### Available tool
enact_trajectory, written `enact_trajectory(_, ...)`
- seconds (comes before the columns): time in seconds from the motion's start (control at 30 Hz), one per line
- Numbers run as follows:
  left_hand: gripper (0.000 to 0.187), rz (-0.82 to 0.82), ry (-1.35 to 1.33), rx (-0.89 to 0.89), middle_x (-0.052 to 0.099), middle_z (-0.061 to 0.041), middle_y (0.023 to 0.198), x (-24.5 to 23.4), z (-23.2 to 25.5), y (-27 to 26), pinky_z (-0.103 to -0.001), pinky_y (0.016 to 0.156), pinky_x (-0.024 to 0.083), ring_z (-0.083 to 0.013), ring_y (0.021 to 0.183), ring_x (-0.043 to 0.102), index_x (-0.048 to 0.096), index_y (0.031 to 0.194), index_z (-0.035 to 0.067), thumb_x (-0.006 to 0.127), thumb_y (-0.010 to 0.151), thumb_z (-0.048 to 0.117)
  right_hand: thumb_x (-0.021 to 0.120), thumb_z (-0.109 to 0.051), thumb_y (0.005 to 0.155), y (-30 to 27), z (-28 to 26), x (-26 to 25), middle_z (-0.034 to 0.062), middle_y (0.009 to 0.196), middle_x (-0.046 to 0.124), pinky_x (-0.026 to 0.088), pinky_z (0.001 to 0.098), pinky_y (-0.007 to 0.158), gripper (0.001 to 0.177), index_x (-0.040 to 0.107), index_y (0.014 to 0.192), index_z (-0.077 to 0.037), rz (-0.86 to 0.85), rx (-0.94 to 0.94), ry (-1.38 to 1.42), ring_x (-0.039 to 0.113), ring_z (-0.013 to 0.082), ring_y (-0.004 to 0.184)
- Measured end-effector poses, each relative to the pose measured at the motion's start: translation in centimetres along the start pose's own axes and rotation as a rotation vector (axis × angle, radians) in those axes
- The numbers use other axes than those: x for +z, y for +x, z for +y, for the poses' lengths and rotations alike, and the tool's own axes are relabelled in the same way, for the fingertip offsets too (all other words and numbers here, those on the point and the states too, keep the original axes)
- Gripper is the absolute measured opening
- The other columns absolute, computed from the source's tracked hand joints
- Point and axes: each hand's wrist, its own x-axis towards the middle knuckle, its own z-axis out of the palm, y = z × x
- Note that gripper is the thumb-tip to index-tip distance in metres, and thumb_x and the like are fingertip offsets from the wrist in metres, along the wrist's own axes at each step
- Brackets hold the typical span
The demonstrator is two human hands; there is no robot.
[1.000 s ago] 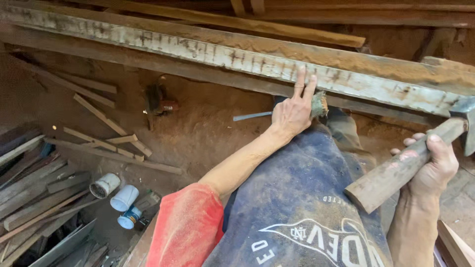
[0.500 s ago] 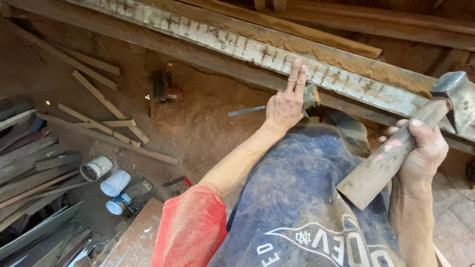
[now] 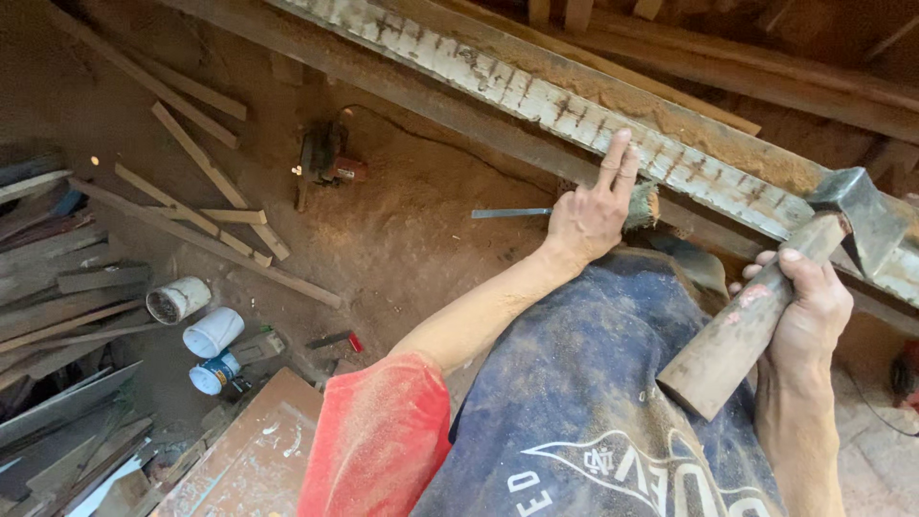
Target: The person uses pliers to grip and pull nails from a long wooden plank, then uses a hammer to tap the pliers and help extract the nails. The person repeatedly removes nails along the length of the plank.
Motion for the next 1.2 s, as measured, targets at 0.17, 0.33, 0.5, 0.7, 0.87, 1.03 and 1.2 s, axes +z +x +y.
enact_trajectory(0.17, 0.081, -0.021, -0.036, -0.020, 0.011, -0.027, 0.170, 0.1, 0.4, 0.0, -0.037, 0.056, 0.060, -0.0280, 0.063, 0.073, 0.035, 0.156, -0.002, 0.062, 0.080, 0.000, 0.064, -0.020, 0.108, 0.0, 0.5, -0.3, 0.0094, 0.103, 0.065, 0.061, 0.0370, 0.074, 0.024, 0.059, 0.118, 0.000, 0.008, 0.010, 0.006, 0.067, 0.0193, 0.082)
enact_trajectory(0.33, 0.084, -0.037, -0.029, -0.030, 0.011, -0.030, 0.168, 0.0, 0.7, 0.4, -0.037, 0.056, 0.060, -0.0289, 0.063, 0.073, 0.034, 0.156, -0.002, 0.063, 0.077, 0.001, 0.061, -0.022, 0.106, -0.2, 0.2, -0.1, 0.0105, 0.094, 0.066, 0.061, 0.0346, 0.071, 0.024, 0.063, 0.111, 0.001, 0.044, 0.084, 0.029, 0.065, 0.0206, 0.072)
enact_trajectory(0.5, 0.084, -0.089, -0.054, -0.037, 0.013, -0.034, 0.166, -0.4, 0.8, 0.7, -0.036, 0.057, 0.061, -0.0280, 0.062, 0.073, 0.033, 0.155, -0.004, 0.063, 0.076, 0.000, 0.062, -0.019, 0.104, 0.0, 0.0, 0.5, 0.0114, 0.088, 0.065, 0.056, 0.0324, 0.064, 0.022, 0.063, 0.109, 0.003, 0.082, 0.154, -0.022, 0.062, 0.0196, 0.067)
enact_trajectory(0.7, 0.089, -0.103, -0.090, -0.073, 0.016, -0.035, 0.165, -0.8, 1.3, 1.0, -0.041, 0.062, 0.062, -0.0344, 0.068, 0.075, 0.034, 0.152, -0.005, 0.068, 0.071, 0.003, 0.061, -0.017, 0.103, 1.3, 0.2, 0.1, 0.0104, 0.086, 0.065, 0.055, 0.0323, 0.061, 0.018, 0.063, 0.106, 0.001, 0.050, 0.180, -0.016, 0.061, 0.0184, 0.064)
enact_trajectory(0.87, 0.097, -0.125, -0.177, -0.119, 0.017, -0.034, 0.165, -1.5, 1.8, 1.4, -0.045, 0.069, 0.063, -0.0409, 0.080, 0.075, 0.032, 0.151, -0.002, 0.077, 0.066, 0.008, 0.061, -0.017, 0.101, 2.3, 0.1, -0.1, 0.0098, 0.084, 0.065, 0.055, 0.0330, 0.058, 0.017, 0.063, 0.103, 0.000, 0.028, 0.218, 0.010, 0.060, 0.0180, 0.061)
enact_trajectory(1.03, 0.097, -0.149, -0.183, -0.172, 0.020, -0.034, 0.161, -2.3, 2.6, 1.9, -0.045, 0.069, 0.063, -0.0425, 0.083, 0.074, 0.037, 0.145, 0.003, 0.086, 0.062, 0.017, 0.063, -0.016, 0.101, 2.9, -0.2, -1.5, 0.0098, 0.086, 0.066, 0.051, 0.0316, 0.059, 0.015, 0.066, 0.102, -0.001, -0.046, 0.211, -0.093, 0.060, 0.0167, 0.064)
enact_trajectory(1.2, 0.039, 0.057, -0.282, -0.054, 0.056, -0.018, 0.149, -3.1, 5.7, 2.2, -0.041, 0.077, 0.065, -0.0314, 0.088, 0.078, 0.053, 0.140, 0.016, 0.067, 0.104, 0.013, 0.060, -0.016, 0.097, 3.4, -1.0, -4.4, 0.0077, 0.089, 0.066, 0.055, 0.0336, 0.067, 0.020, 0.064, 0.108, 0.000, -0.164, 0.190, -0.080, 0.063, 0.0168, 0.071)
